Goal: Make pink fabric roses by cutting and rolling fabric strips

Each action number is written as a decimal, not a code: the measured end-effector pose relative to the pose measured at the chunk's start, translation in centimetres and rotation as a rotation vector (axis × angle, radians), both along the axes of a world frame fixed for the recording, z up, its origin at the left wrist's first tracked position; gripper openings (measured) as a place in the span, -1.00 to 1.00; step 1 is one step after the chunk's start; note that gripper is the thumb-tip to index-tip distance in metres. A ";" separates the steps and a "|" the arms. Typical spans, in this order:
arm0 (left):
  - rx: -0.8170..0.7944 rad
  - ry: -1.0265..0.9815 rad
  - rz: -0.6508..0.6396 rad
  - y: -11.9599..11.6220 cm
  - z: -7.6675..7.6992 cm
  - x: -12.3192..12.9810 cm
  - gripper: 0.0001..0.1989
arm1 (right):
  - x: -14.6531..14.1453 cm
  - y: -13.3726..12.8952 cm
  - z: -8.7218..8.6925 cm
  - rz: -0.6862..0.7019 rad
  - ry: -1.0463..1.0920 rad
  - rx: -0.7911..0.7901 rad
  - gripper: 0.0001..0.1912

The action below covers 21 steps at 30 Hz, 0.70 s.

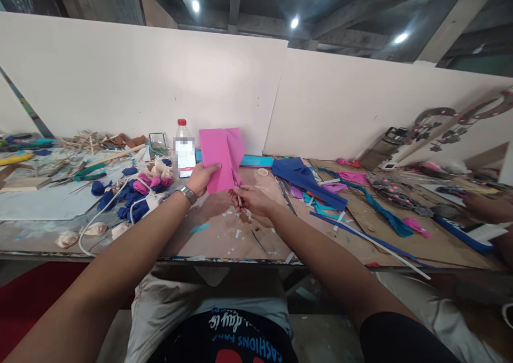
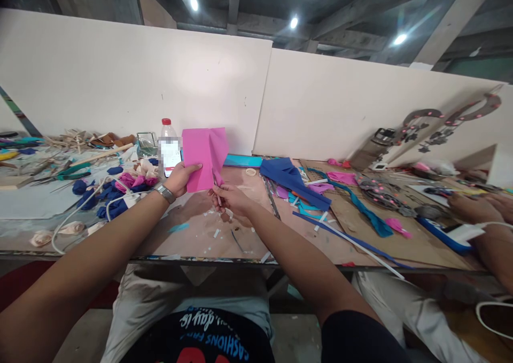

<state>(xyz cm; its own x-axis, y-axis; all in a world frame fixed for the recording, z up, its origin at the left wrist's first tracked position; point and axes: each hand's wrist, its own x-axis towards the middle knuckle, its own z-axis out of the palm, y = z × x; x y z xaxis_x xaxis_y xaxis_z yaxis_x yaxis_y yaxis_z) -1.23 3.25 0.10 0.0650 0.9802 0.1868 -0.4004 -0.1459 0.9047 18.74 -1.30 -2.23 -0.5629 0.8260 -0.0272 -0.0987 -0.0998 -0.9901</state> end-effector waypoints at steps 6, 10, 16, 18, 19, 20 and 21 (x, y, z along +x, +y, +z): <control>-0.028 -0.028 0.047 0.0 0.7 -0.2 -0.48 | 0.1 -0.2 0.3 0.009 -0.055 -0.017 -0.52; -0.031 -0.044 0.033 -0.1 0.8 -0.2 -0.51 | 0.0 -0.4 0.3 0.014 -0.033 -0.011 -0.51; 0.014 -0.160 -0.041 -0.7 1.0 0.1 -0.60 | -0.4 -0.3 0.1 -0.086 -0.050 0.066 -0.39; 0.006 -0.172 -0.041 -0.7 1.1 0.1 -0.61 | -0.6 -0.3 0.0 -0.110 -0.041 0.097 -0.40; -0.002 -0.172 -0.035 -0.7 1.2 0.0 -0.61 | -0.6 -0.2 0.0 -0.104 -0.040 0.104 -0.40; -0.012 -0.171 -0.032 -0.7 1.2 0.0 -0.61 | -0.6 -0.2 0.0 -0.092 -0.037 0.104 -0.40; -0.022 -0.174 -0.033 -0.7 1.2 -0.1 -0.62 | -0.6 -0.1 -0.1 -0.077 -0.034 0.102 -0.40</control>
<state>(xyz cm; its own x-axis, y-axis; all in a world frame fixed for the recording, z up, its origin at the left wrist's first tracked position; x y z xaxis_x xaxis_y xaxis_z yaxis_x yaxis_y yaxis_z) -1.29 2.55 1.34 0.0654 0.9821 0.1766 -0.5551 -0.1113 0.8243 18.16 -1.44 -2.29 -0.4980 0.8662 0.0413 -0.0687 0.0081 -0.9976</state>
